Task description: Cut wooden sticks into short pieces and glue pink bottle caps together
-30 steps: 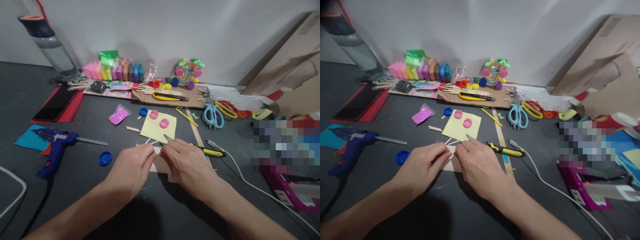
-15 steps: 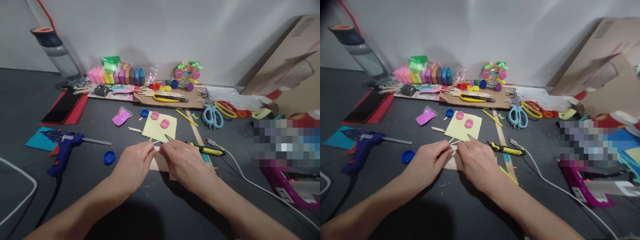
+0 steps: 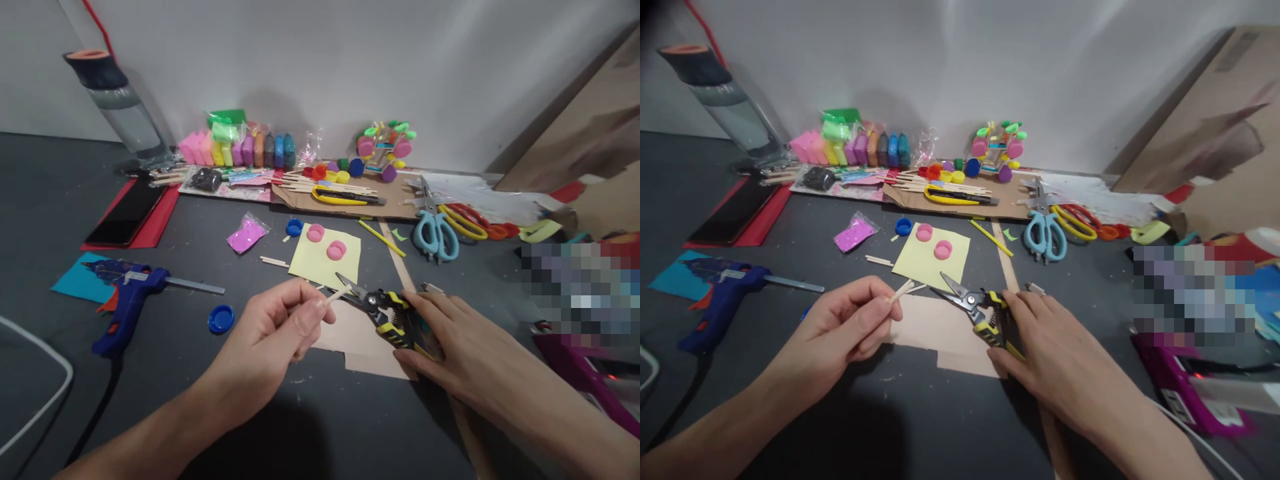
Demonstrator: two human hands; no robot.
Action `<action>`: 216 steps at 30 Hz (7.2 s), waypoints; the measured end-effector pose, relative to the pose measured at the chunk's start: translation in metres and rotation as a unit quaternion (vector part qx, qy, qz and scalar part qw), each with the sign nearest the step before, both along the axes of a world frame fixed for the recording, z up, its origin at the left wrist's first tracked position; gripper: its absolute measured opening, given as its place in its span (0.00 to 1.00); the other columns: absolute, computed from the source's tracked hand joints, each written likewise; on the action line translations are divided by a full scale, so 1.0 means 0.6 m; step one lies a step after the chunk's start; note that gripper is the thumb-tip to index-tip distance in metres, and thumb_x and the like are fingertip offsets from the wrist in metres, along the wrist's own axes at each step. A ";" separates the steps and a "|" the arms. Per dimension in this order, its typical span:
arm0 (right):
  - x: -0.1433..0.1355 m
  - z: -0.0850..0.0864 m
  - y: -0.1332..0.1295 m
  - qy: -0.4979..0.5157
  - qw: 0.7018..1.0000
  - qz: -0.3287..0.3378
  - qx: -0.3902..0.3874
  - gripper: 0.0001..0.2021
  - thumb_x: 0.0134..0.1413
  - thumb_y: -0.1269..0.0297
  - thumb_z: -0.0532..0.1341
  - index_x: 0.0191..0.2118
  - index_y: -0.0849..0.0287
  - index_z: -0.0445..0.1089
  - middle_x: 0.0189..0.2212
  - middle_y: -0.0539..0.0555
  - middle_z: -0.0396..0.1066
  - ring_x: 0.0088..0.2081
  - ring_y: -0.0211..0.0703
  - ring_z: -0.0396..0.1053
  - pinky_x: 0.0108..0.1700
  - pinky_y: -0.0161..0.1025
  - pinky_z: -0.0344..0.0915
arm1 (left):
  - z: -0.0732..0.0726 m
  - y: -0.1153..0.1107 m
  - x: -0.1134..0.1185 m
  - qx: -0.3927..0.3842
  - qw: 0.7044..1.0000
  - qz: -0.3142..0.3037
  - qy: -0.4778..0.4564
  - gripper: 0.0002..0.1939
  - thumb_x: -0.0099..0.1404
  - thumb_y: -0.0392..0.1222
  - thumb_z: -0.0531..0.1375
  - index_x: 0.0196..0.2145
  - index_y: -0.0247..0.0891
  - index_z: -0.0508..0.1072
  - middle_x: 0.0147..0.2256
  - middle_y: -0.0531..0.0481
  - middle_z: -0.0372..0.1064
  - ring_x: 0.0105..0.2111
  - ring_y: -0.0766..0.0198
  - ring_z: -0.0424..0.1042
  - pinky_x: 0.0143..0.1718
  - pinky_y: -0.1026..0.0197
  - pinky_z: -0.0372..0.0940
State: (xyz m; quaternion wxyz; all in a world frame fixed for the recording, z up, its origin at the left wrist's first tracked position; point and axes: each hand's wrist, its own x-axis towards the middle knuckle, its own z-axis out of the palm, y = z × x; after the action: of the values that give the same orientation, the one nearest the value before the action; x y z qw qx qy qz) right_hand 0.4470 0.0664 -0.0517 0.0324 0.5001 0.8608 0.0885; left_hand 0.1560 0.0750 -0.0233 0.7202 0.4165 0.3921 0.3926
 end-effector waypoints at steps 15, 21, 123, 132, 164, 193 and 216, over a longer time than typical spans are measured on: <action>-0.031 0.032 -0.026 0.148 0.989 -0.006 -0.016 0.23 0.55 0.64 0.54 0.57 0.60 0.59 0.48 0.64 0.72 0.46 0.56 0.75 0.41 0.48 0.76 | 0.015 -0.015 -0.002 0.029 0.998 0.033 0.050 0.10 0.70 0.44 0.58 0.32 0.38 0.70 0.20 0.60 0.50 0.21 0.72 0.47 0.20 0.67 0.44; -0.064 0.059 -0.062 0.188 0.982 0.011 -0.032 0.30 0.52 0.66 0.52 0.63 0.53 0.53 0.51 0.58 0.75 0.46 0.54 0.78 0.40 0.43 0.79 | 0.015 -0.018 0.000 0.089 0.987 0.054 0.124 0.11 0.70 0.43 0.57 0.30 0.38 0.70 0.20 0.60 0.53 0.20 0.73 0.49 0.19 0.67 0.44; -0.126 0.071 -0.053 0.275 0.938 -0.065 -0.202 0.26 0.60 0.57 0.60 0.63 0.48 0.59 0.56 0.53 0.71 0.53 0.49 0.74 0.52 0.37 0.73 | 0.021 -0.025 -0.005 0.096 0.989 0.000 0.115 0.14 0.75 0.45 0.50 0.31 0.39 0.65 0.17 0.62 0.54 0.17 0.74 0.50 0.18 0.68 0.47; -0.121 0.070 -0.059 0.279 0.935 -0.086 -0.202 0.27 0.60 0.55 0.60 0.63 0.51 0.60 0.59 0.55 0.69 0.55 0.54 0.72 0.52 0.41 0.74 | 0.020 -0.027 -0.005 0.098 0.988 0.009 0.120 0.15 0.75 0.46 0.50 0.31 0.39 0.64 0.16 0.62 0.55 0.16 0.74 0.50 0.18 0.69 0.48; -0.128 0.078 -0.052 0.278 0.948 -0.039 -0.150 0.23 0.60 0.56 0.59 0.60 0.49 0.62 0.53 0.53 0.74 0.48 0.50 0.77 0.46 0.38 0.76 | 0.018 -0.025 -0.002 0.132 0.979 0.030 0.155 0.16 0.74 0.44 0.52 0.27 0.39 0.62 0.17 0.63 0.53 0.17 0.75 0.50 0.18 0.70 0.47; -0.130 0.075 -0.051 0.293 0.936 -0.058 -0.187 0.22 0.60 0.57 0.59 0.59 0.49 0.63 0.55 0.53 0.73 0.51 0.49 0.75 0.48 0.36 0.75 | 0.017 -0.026 -0.003 0.149 0.971 0.036 0.183 0.16 0.73 0.44 0.52 0.27 0.39 0.63 0.17 0.63 0.53 0.17 0.75 0.49 0.18 0.70 0.47; -0.142 0.077 -0.053 0.272 0.950 -0.032 -0.150 0.18 0.58 0.67 0.55 0.55 0.51 0.61 0.44 0.51 0.77 0.42 0.43 0.78 0.38 0.30 0.75 | 0.019 -0.027 -0.003 0.150 0.969 0.031 0.196 0.16 0.73 0.44 0.51 0.26 0.39 0.61 0.17 0.62 0.52 0.17 0.74 0.50 0.20 0.68 0.48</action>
State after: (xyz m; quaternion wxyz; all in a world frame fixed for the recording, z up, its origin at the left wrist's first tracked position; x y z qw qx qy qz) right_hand 0.3617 0.0347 -0.0055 -0.1256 0.5219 0.8238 -0.1823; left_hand 0.1544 0.0587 -0.0122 0.5459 0.5762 0.4749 0.3800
